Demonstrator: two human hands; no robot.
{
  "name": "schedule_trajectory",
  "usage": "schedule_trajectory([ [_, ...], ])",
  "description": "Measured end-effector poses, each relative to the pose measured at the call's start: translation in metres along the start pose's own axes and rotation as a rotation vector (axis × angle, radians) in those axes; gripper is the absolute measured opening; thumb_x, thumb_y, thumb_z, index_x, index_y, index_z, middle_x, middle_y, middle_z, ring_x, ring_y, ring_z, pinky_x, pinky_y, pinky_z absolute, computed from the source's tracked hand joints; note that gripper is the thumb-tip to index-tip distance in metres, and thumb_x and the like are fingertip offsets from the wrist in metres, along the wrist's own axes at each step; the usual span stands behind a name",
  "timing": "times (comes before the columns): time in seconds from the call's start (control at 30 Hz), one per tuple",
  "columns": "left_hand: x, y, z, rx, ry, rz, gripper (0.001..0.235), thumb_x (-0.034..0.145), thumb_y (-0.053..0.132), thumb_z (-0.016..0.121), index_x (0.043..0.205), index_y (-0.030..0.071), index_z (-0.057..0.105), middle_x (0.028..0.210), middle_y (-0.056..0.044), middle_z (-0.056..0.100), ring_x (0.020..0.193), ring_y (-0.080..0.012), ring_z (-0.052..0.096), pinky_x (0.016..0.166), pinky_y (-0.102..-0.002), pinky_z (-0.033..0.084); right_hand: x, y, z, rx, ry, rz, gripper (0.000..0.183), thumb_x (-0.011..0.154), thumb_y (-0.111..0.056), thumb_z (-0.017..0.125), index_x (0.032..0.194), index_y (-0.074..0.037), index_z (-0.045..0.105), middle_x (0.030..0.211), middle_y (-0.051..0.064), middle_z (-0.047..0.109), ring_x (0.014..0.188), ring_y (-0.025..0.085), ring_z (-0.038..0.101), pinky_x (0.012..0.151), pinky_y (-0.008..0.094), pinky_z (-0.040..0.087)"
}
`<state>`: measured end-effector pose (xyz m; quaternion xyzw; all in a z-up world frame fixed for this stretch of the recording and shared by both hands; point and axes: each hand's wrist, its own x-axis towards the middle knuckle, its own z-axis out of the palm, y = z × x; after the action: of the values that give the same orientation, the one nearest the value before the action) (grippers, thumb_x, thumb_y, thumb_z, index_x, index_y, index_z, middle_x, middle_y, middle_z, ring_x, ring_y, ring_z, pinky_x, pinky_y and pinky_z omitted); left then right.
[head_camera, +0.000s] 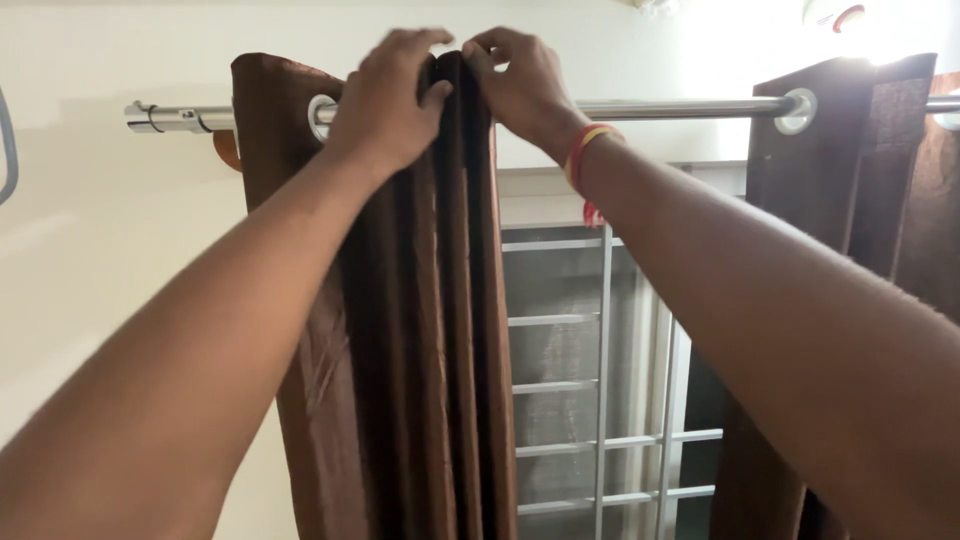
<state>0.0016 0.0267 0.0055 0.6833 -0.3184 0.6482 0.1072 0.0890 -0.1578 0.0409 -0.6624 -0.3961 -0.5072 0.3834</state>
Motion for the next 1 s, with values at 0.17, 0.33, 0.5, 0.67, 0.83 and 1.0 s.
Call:
schedule_trajectory([
  [0.17, 0.005, 0.002, -0.004, 0.128, -0.091, -0.032, 0.031, 0.100, 0.017, 0.069, 0.130, 0.011, 0.064, 0.125, -0.012, 0.065, 0.115, -0.0335, 0.065, 0.097, -0.048, 0.052, -0.004, -0.023, -0.006, -0.105, 0.045, -0.078, 0.029, 0.103, -0.030, 0.066, 0.111, -0.006, 0.079, 0.098, 0.013, 0.080, 0.081, 0.020, 0.076, 0.074, 0.035, 0.060],
  [0.33, 0.003, -0.004, -0.003, 0.174, 0.015, 0.188, 0.033, 0.101, 0.023, 0.072, 0.129, 0.007, 0.067, 0.123, -0.010, 0.068, 0.117, -0.0278, 0.065, 0.102, -0.050, 0.035, -0.007, -0.024, -0.005, -0.078, 0.024, -0.057, 0.027, 0.099, -0.026, 0.064, 0.111, -0.004, 0.074, 0.100, 0.013, 0.078, 0.085, 0.028, 0.076, 0.077, 0.039, 0.060],
  [0.5, 0.010, -0.008, 0.001, 0.229, -0.051, 0.189, 0.039, 0.096, 0.025, 0.074, 0.128, 0.004, 0.068, 0.116, -0.012, 0.070, 0.112, -0.0270, 0.064, 0.098, -0.050, 0.028, -0.006, -0.031, -0.005, -0.165, 0.025, -0.164, 0.023, 0.096, -0.019, 0.066, 0.111, -0.004, 0.076, 0.097, 0.016, 0.078, 0.087, 0.028, 0.074, 0.082, 0.040, 0.058],
  [0.67, 0.012, -0.005, -0.003, 0.312, -0.118, 0.141, 0.025, 0.099, 0.024, 0.073, 0.113, 0.004, 0.072, 0.102, -0.013, 0.072, 0.106, -0.0282, 0.063, 0.094, -0.050, 0.029, 0.000, -0.017, -0.004, -0.214, 0.021, -0.336, 0.020, 0.091, -0.012, 0.067, 0.108, -0.004, 0.077, 0.099, 0.014, 0.078, 0.091, 0.030, 0.073, 0.086, 0.041, 0.058],
  [0.83, 0.015, -0.016, 0.001, 0.367, -0.102, 0.175, 0.014, 0.089, 0.003, 0.067, 0.100, 0.008, 0.074, 0.089, -0.008, 0.073, 0.099, -0.0259, 0.064, 0.089, -0.051, 0.029, -0.001, -0.025, -0.003, -0.360, 0.017, -0.399, 0.020, 0.088, -0.007, 0.066, 0.104, -0.003, 0.077, 0.098, 0.017, 0.076, 0.097, 0.039, 0.069, 0.093, 0.051, 0.052],
  [1.0, 0.018, -0.011, -0.009, 0.361, -0.146, 0.146, 0.011, 0.097, 0.006, 0.067, 0.091, 0.009, 0.076, 0.078, -0.009, 0.069, 0.089, -0.0261, 0.064, 0.089, -0.052, 0.028, -0.002, -0.044, -0.012, -0.456, -0.082, -0.366, 0.022, 0.087, -0.006, 0.066, 0.105, -0.005, 0.078, 0.103, 0.018, 0.073, 0.101, 0.040, 0.067, 0.092, 0.052, 0.051],
])
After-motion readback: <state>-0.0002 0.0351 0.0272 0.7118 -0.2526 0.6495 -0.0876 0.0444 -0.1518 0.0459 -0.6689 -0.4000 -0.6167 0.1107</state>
